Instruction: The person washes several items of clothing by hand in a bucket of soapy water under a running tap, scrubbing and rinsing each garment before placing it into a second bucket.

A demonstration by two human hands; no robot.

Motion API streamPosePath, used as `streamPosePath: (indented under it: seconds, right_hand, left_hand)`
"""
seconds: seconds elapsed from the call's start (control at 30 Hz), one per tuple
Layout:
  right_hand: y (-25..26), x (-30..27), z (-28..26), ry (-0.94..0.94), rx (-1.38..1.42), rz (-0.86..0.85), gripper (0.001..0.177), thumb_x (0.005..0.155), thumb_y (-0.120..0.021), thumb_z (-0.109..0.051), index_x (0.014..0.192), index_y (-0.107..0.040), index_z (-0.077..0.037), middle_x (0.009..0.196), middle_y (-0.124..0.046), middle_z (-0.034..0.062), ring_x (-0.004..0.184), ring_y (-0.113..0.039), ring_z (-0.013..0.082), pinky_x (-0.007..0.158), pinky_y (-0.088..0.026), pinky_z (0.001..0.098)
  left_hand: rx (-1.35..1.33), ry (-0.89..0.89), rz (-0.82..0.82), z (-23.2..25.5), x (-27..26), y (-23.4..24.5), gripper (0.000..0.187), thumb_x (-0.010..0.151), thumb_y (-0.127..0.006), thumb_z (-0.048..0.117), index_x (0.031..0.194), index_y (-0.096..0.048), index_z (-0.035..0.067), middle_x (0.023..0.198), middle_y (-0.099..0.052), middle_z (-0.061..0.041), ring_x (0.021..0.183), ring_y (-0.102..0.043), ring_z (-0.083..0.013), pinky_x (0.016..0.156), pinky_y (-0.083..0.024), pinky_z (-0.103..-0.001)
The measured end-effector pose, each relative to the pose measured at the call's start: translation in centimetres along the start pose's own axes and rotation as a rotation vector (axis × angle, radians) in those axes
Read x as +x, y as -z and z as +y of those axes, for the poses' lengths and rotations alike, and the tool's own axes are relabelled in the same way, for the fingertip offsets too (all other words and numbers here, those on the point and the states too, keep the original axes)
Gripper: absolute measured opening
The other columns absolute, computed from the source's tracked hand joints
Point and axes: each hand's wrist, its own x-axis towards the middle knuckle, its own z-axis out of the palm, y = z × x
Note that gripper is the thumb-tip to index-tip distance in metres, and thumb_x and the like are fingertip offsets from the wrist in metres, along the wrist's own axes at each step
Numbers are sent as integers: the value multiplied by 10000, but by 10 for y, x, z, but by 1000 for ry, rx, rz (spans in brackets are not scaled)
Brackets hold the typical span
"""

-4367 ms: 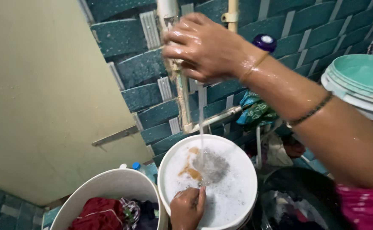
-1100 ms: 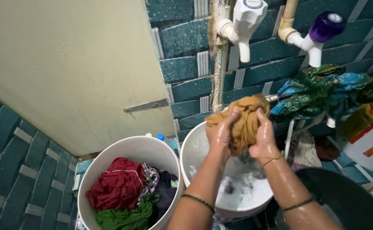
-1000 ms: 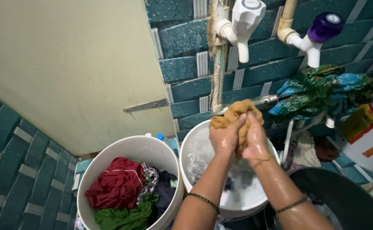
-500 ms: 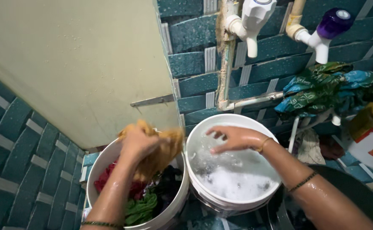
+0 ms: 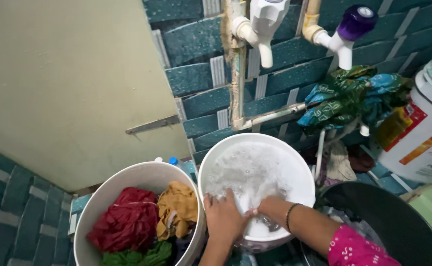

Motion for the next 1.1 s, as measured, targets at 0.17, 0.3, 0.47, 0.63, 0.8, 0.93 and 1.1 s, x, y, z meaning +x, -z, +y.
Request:
streamPosePath:
  seconds: [0.17,0.3,0.47,0.63,0.8,0.93,1.1]
  right_hand:
    - [24,-1,-7,35,116,235,509,768,-736,-262,1254,-631,-154,1232,-676,172,1174,-618,342,947,-469,574]
    - [77,-63,0,266,474,622,360,768,-557,-95,1052,-779,-95,1072,-763,178,1038,-718,318,953,-534,402]
    - [186,-174,13,465,551,1094,342,726,-534,0,980,-760,-31,987,-795,128,943,-758,227,893,-562,328]
    - [261,-265,4,471,637,1326,285,763,-574,76,955,-759,-24,936,-753,52,869,-690,128,831,-549,250]
    - [275,-290,8,510,764,1371,281,819,-507,81,1004,-701,-3,911,-683,17,834,-624,94,775,-509,236]
    - [249,-265,9,295,850,1183,207,865,-594,9,1023,-710,-56,874,-679,-9,736,-618,107,669,-512,253]
    - [175,-177,18,98,321,647,959,680,-711,3,1536,-431,-326,1313,-571,191,1003,-694,307,893,-589,369]
  left_hand:
    - [50,78,-117,14,-3,31,1388,652,-827,741,1559,-107,-24,1345,-561,-277,1329,-510,-342,1235,-100,-463]
    - [10,123,-106,18,-5,36,1640,540,-908,700,1570,126,-48,1432,-507,-226,1378,-468,-339,1235,-185,-442]
    - [-87,60,160,14,-6,27,1704,461,-979,659,1551,132,-36,1581,-332,-296,1416,-351,-350,1156,-219,-441]
    - [-84,98,199,14,-3,25,1670,468,-970,640,1543,126,-17,1614,-273,-282,1479,-324,-342,1119,-238,-429]
    - [-122,124,166,13,-4,25,1640,514,-940,630,1584,112,-33,1567,-358,-232,1413,-400,-294,1181,-253,-403]
    - [-89,153,103,18,-3,31,1609,562,-946,592,1587,127,-30,1534,-381,-218,1405,-417,-288,1191,-234,-401]
    - [24,133,-29,17,1,33,1339,642,-886,612,1568,-121,20,1497,-452,-197,1384,-451,-298,1208,-214,-411]
